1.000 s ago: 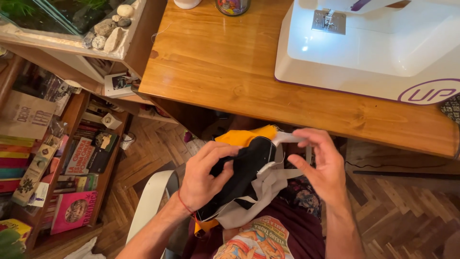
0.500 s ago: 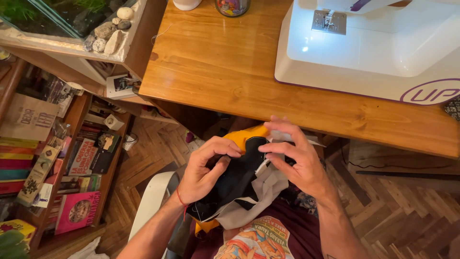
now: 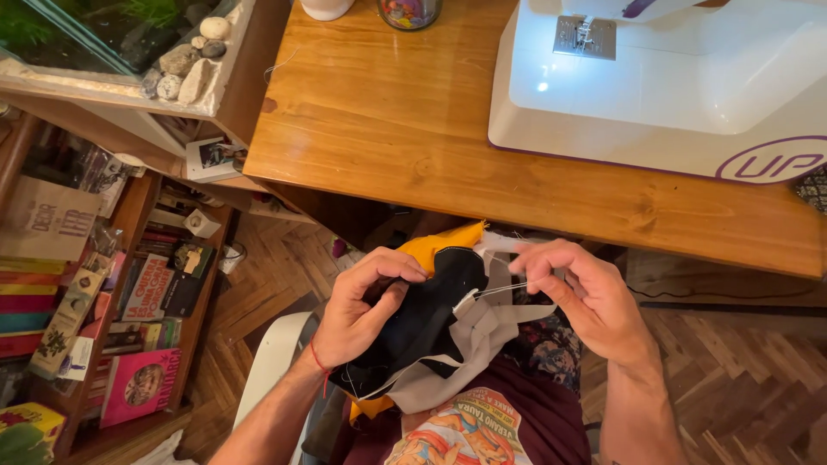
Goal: Sewing and trimming a fabric bag using a sewing machine and scissors
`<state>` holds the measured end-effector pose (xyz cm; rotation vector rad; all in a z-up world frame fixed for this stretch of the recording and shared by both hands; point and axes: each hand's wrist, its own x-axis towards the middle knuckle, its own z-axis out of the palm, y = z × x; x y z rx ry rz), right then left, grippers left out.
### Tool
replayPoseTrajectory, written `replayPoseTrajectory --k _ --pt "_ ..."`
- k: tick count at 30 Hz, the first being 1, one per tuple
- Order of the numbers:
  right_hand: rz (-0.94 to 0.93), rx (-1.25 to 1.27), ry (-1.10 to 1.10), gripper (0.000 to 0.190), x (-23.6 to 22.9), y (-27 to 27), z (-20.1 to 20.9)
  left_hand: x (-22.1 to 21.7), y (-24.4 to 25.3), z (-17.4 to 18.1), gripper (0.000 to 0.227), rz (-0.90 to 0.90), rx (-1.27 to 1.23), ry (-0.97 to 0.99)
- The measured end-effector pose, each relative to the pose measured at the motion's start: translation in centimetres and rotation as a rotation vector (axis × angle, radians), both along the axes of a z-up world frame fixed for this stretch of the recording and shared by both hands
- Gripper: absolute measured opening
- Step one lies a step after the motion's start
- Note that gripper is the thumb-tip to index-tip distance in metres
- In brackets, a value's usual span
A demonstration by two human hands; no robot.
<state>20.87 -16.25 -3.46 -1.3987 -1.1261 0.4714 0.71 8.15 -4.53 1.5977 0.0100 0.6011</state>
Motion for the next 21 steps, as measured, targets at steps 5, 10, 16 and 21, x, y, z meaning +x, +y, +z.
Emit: replayPoseTrajectory --k 5,10,16,21 --pt "0.016 0.067 0.084 0.014 -1.6 1.0 1.3 0.3 -0.1 0.4 0.027 0.026 0.059 0.022" --pt "-0.063 0.12 0.256 0.014 -4.4 2.4 0.1 0.9 -0.4 1.4 0.044 0.154 0.399 -0.022" --pt "-0.437 -0.066 0.142 0.019 -7.8 2.7 3.1 1.2 -2.5 6.0 0.029 0.322 1.246 -0.232" --pt "-0.359 0.048 -0.428 0.007 -8.4 2.3 3.7 2.5 -3.8 3.4 0.029 0.247 1.359 -0.243"
